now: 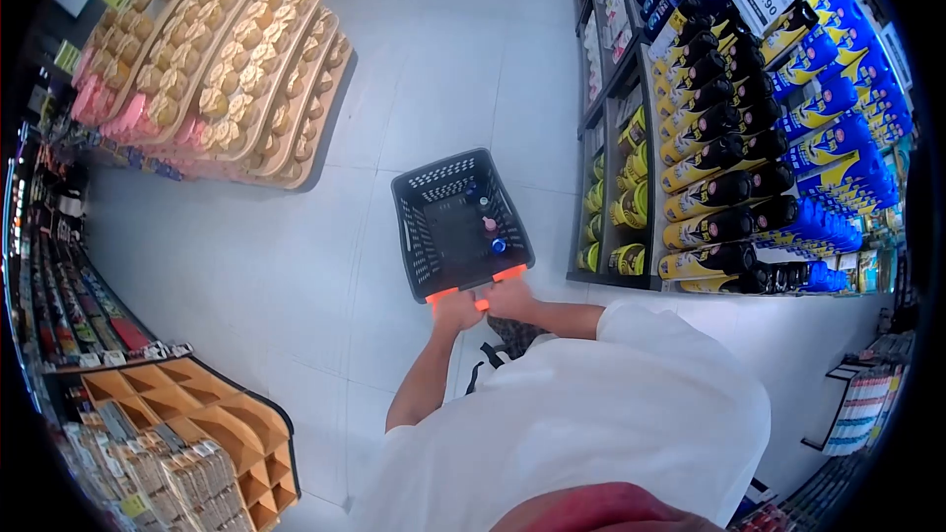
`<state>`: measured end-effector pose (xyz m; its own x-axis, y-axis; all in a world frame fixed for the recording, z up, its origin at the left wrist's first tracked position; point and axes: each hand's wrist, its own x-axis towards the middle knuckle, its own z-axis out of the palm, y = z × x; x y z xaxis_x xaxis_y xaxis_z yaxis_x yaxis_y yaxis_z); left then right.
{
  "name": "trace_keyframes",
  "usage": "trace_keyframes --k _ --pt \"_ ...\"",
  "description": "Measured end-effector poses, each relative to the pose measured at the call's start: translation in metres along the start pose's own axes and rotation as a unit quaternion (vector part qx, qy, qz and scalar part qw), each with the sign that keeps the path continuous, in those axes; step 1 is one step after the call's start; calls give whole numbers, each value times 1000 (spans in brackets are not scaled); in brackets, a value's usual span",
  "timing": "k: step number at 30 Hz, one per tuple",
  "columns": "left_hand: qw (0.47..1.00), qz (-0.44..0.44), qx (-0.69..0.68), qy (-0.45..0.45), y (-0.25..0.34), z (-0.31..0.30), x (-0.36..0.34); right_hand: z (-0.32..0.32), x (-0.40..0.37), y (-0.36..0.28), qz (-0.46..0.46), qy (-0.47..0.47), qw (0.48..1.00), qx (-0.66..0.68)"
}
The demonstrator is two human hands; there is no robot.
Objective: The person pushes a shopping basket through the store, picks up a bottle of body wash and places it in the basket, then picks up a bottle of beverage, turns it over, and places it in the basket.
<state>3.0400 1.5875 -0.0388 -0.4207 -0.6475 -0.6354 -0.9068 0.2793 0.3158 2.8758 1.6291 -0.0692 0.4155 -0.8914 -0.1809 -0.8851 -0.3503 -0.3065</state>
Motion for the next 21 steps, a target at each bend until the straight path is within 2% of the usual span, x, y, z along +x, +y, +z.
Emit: trace_keyframes --k 5,8,14,17,20,21 --pt "998 10 50 -23 -23 -61 41 -17 61 9 51 6 997 50" --pt "996 35 81 -5 -34 -87 67 -39 87 19 49 20 995 90" --pt "990 67 122 -10 -48 -143 118 -53 146 44 76 31 992 100" --pt "987 85 136 -20 -51 -174 145 -87 169 55 91 6 990 109" --pt "983 110 146 -15 -51 -207 170 -68 204 72 122 51 988 73" --pt "982 116 148 -20 -54 -214 181 -73 213 76 135 33 988 73"
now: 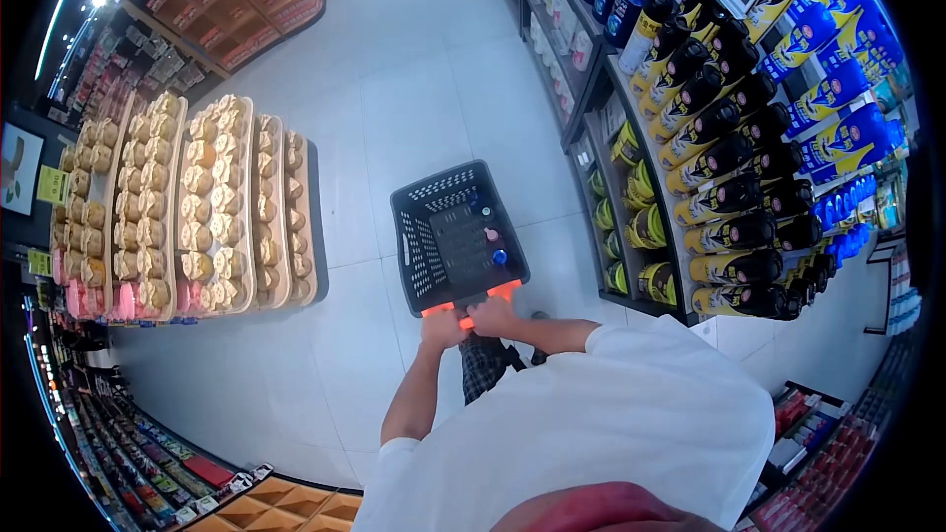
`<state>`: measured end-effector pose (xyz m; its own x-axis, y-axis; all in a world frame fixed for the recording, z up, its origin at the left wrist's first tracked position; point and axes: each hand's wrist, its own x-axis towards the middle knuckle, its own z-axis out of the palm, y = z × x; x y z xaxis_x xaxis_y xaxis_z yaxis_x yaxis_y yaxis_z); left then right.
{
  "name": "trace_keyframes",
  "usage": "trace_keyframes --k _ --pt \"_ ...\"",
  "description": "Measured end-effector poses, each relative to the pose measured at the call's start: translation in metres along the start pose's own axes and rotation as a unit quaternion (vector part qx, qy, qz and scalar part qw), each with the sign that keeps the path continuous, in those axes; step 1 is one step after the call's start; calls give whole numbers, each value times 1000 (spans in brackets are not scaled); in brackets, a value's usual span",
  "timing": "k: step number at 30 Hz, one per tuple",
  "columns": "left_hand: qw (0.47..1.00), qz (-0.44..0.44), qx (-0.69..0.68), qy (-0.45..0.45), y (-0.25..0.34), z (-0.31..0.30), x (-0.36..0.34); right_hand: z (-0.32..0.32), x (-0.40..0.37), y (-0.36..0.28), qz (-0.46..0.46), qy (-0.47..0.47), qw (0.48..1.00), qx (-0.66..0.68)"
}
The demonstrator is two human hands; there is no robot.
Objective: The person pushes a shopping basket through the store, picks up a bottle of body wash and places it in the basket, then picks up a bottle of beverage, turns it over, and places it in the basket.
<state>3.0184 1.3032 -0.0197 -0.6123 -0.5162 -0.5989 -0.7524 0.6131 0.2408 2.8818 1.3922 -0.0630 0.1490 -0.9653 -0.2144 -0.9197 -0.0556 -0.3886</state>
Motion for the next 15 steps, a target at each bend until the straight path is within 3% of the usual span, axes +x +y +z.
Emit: trace_keyframes --k 2,7,11,15 --pt "1000 15 6 -4 -16 -17 22 -11 26 5 30 -28 999 -6" --pt "999 48 -9 -18 -42 -62 68 -21 79 22 86 42 995 2" --pt "994 111 -8 5 -66 -87 116 -41 121 46 82 40 995 -27" --pt "992 107 -46 -46 -75 -118 149 -54 151 71 99 53 990 -85"
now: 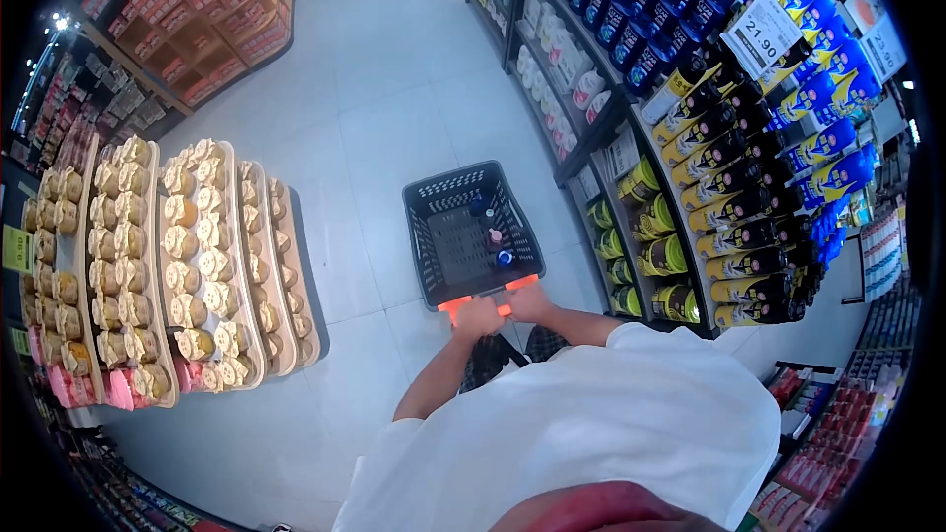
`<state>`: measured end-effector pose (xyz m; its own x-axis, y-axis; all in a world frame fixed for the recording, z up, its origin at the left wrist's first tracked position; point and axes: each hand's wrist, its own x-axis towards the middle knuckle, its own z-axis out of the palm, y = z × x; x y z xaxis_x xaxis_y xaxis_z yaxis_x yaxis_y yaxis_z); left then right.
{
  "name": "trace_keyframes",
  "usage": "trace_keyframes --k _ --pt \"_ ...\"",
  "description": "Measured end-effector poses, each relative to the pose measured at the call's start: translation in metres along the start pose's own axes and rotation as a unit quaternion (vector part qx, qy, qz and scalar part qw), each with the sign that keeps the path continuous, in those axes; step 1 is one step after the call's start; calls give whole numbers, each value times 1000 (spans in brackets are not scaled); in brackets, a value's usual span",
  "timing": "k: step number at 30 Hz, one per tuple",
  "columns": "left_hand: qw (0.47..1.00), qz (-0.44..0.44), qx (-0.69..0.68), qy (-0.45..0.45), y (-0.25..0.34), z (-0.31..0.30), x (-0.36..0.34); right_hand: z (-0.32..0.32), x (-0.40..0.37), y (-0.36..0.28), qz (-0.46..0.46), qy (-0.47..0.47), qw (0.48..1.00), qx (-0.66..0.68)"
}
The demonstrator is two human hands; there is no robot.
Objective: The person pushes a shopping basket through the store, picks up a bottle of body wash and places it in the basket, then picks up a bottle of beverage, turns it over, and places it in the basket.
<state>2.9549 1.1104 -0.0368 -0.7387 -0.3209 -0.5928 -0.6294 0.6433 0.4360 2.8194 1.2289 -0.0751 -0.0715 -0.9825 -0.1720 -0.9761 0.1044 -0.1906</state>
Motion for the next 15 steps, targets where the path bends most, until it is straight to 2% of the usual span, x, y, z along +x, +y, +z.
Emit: trace_keyframes --k 6,15 --pt "999 25 -18 -11 -8 -50 37 -14 47 23 17 -41 999 -24" --pt "1000 23 -15 -8 -26 -109 99 -53 127 58 -5 -11 1000 -10"
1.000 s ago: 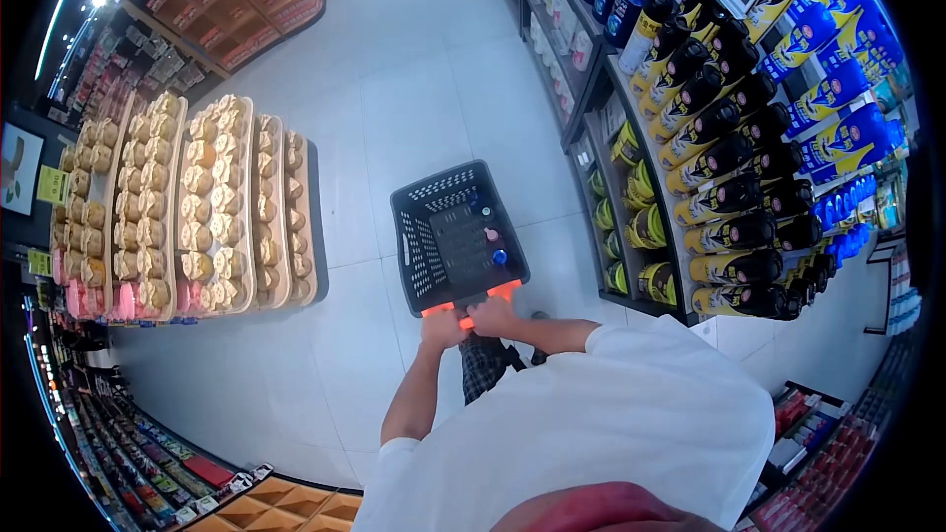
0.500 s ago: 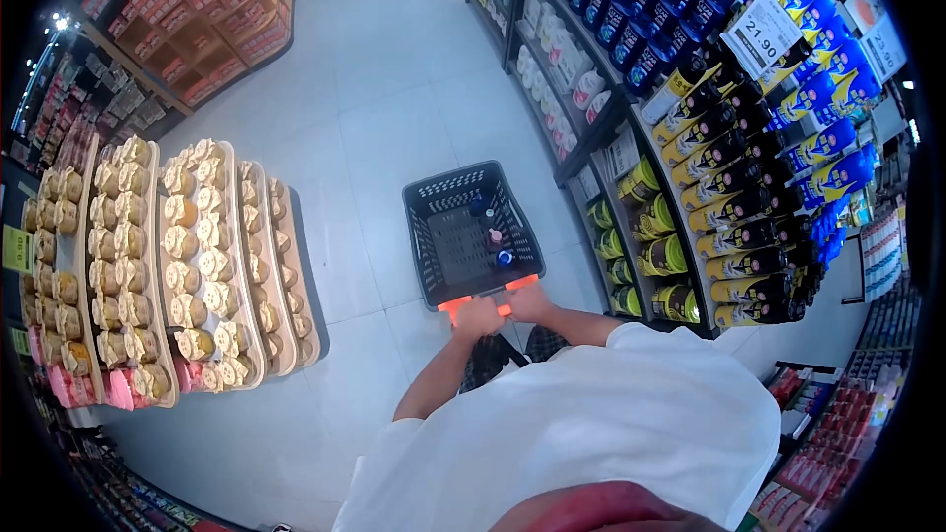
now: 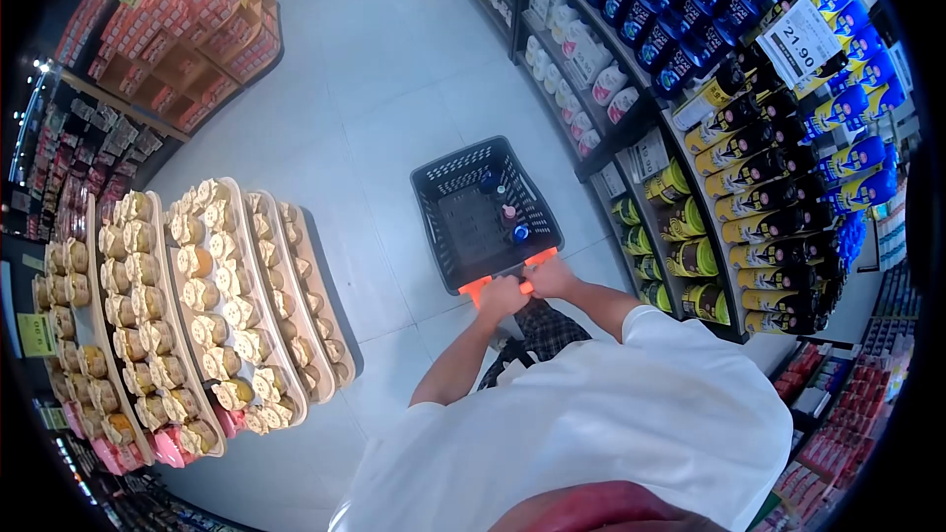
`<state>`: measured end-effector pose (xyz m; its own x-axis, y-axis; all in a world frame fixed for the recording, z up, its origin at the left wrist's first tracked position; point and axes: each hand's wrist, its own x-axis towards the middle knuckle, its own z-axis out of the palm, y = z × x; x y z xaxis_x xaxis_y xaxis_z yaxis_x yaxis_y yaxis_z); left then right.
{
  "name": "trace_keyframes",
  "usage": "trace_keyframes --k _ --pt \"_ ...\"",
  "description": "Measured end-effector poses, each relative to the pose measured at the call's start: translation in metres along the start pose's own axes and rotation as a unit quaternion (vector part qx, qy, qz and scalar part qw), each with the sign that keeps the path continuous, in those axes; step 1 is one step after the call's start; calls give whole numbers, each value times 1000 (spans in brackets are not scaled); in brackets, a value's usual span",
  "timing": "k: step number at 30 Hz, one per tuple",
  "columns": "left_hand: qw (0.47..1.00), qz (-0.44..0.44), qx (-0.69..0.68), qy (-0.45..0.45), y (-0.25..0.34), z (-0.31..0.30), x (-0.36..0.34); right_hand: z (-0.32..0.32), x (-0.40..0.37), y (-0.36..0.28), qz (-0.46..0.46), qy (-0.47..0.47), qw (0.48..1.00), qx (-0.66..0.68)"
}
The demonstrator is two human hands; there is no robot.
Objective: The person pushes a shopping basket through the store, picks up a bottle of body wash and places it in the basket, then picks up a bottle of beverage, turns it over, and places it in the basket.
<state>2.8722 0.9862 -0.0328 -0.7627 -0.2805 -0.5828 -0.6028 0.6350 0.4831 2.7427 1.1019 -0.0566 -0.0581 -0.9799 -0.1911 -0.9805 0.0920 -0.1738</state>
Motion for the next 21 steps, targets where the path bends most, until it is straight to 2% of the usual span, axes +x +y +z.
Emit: trace_keyframes --k 3,5,9,12,19,21 --pt "999 14 -27 41 -2 -32 18 -1 32 21 -1 2 1000 1" --pt "1000 -9 16 12 -6 -52 40 3 55 37 -3 0 1000 14" --pt "996 -22 76 34 -22 -79 76 -43 101 51 30 -39 998 41" --pt "992 -11 112 53 -30 -108 102 -44 136 70 19 -4 998 60" --pt "980 18 158 116 -53 -171 153 -74 213 105 26 11 997 73" --pt "980 1 163 114 -64 -190 171 -85 234 110 38 19 995 90"
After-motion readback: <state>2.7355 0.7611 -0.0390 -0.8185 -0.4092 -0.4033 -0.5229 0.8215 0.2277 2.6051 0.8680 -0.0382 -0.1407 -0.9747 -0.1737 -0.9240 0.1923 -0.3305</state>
